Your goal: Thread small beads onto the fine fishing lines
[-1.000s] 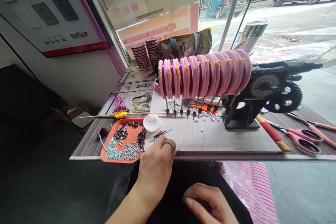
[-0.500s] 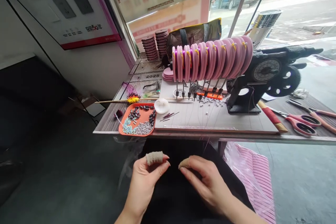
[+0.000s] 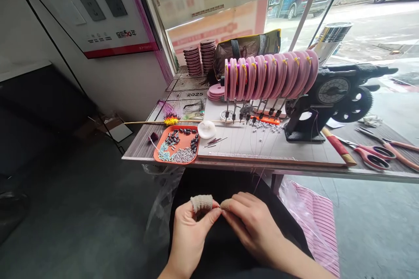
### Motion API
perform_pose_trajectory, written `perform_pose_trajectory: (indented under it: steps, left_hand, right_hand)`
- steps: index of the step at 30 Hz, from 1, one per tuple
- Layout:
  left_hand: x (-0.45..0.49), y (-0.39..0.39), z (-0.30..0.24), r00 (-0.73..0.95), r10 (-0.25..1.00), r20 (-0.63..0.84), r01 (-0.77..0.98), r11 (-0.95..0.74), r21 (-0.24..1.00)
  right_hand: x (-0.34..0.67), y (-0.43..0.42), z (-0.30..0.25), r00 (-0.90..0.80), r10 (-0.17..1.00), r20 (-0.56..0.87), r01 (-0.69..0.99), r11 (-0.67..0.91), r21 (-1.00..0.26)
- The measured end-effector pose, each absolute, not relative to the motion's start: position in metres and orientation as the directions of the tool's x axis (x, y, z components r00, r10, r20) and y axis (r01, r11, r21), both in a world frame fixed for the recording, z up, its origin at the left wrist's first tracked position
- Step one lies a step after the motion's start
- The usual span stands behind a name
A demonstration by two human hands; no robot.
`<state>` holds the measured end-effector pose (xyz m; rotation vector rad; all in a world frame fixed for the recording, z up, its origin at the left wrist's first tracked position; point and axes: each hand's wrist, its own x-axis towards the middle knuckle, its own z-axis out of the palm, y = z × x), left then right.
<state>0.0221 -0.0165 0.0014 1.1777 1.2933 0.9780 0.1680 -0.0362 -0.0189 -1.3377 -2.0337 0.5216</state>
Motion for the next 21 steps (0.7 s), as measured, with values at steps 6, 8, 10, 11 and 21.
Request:
perform_pose_trajectory:
  steps: [6, 8, 10, 11, 21]
  left_hand:
    - [0.0246, -0.0169, -0.0024, 0.091, 0.982, -0.165, 0.085, 0.157, 0.984]
    - [0.0252, -0.0166, -0.0044, 0.098, 0.976, -0.194, 0.046, 0.191, 0.981]
    - [0.0259, -0.0165, -0.0064, 0.100, 0.968, -0.231, 0.000, 0.232, 0.973]
    - [0.0263, -0.0166, -0.0072, 0.100, 0.964, -0.246, -0.022, 0.249, 0.968]
    - [0.0254, -0.0185, -0.0085, 0.092, 0.967, -0.235, -0.039, 0.240, 0.970]
  right_hand:
    - [0.1687, -0.0376, -0.0204, -0.230, 0.914, 0.335, 0.603, 0.404, -0.688]
    - [0.1694, -0.0378, -0.0216, -0.187, 0.906, 0.381, 0.569, 0.416, -0.709]
    - [0.1699, -0.0375, -0.0221, -0.143, 0.887, 0.439, 0.544, 0.441, -0.714]
    - [0.1699, -0.0371, -0.0218, -0.126, 0.877, 0.463, 0.534, 0.453, -0.714]
    - [0.1692, -0.0351, -0.0124, -0.052, 0.885, 0.462, 0.486, 0.427, -0.763]
